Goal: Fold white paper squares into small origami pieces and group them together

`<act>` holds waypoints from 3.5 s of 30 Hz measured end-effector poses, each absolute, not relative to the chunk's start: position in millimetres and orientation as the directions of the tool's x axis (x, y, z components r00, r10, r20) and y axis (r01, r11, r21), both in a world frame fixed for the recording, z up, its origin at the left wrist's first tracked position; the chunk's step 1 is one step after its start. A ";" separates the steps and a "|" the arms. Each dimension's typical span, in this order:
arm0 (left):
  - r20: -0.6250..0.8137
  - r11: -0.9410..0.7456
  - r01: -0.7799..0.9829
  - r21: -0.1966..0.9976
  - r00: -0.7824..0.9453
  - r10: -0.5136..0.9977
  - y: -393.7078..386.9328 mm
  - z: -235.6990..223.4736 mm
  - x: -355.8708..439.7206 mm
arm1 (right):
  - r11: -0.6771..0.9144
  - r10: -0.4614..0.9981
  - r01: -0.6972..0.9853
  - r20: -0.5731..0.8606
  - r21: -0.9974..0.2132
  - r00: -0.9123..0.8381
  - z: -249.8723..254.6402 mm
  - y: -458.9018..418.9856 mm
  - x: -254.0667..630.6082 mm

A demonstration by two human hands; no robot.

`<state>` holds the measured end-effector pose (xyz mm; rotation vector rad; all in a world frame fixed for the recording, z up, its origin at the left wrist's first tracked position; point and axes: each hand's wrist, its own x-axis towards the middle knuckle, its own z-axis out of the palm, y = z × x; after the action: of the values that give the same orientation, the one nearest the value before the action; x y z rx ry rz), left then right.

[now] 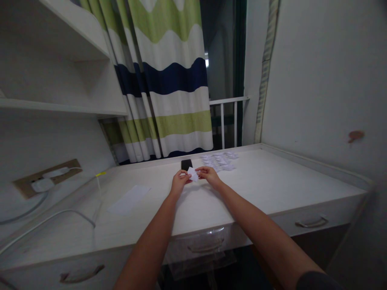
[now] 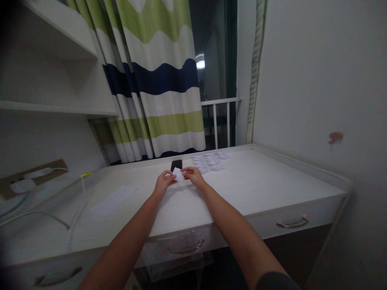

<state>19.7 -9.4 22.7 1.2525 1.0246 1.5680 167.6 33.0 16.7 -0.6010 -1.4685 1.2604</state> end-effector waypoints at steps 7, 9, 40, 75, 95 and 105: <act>0.292 -0.306 -0.130 0.943 -0.117 0.949 -10.4 24.4 22.4 | 0.171 0.919 -0.339 0.274 -0.925 -0.284 21.9 28.5 166.4; 0.288 -0.300 -0.120 0.946 -0.110 0.951 -11.3 24.2 23.1 | 0.161 0.924 -0.343 0.263 -0.925 -0.277 23.0 26.9 166.7; 0.280 -0.281 -0.048 0.959 -0.016 0.960 -11.1 19.9 18.8 | 0.342 0.879 -0.211 0.391 -0.916 -0.273 16.3 32.6 163.1; 0.434 -0.431 0.071 0.900 -0.049 0.899 -10.2 21.0 19.4 | 0.614 0.739 0.021 0.565 -0.789 -0.367 18.8 30.2 167.6; 0.484 -0.460 0.176 0.870 -0.129 0.866 -6.3 19.2 17.4 | 0.543 0.810 0.076 0.498 -0.836 -0.309 12.7 41.4 166.6; 0.466 -0.434 0.204 0.878 -0.153 0.872 -6.7 21.1 14.5 | 0.571 0.801 0.119 0.519 -0.813 -0.298 13.4 41.4 168.0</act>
<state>14.5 -6.7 21.1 1.5860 1.2249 1.6323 168.0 41.4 13.4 -0.7611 -1.7647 0.8210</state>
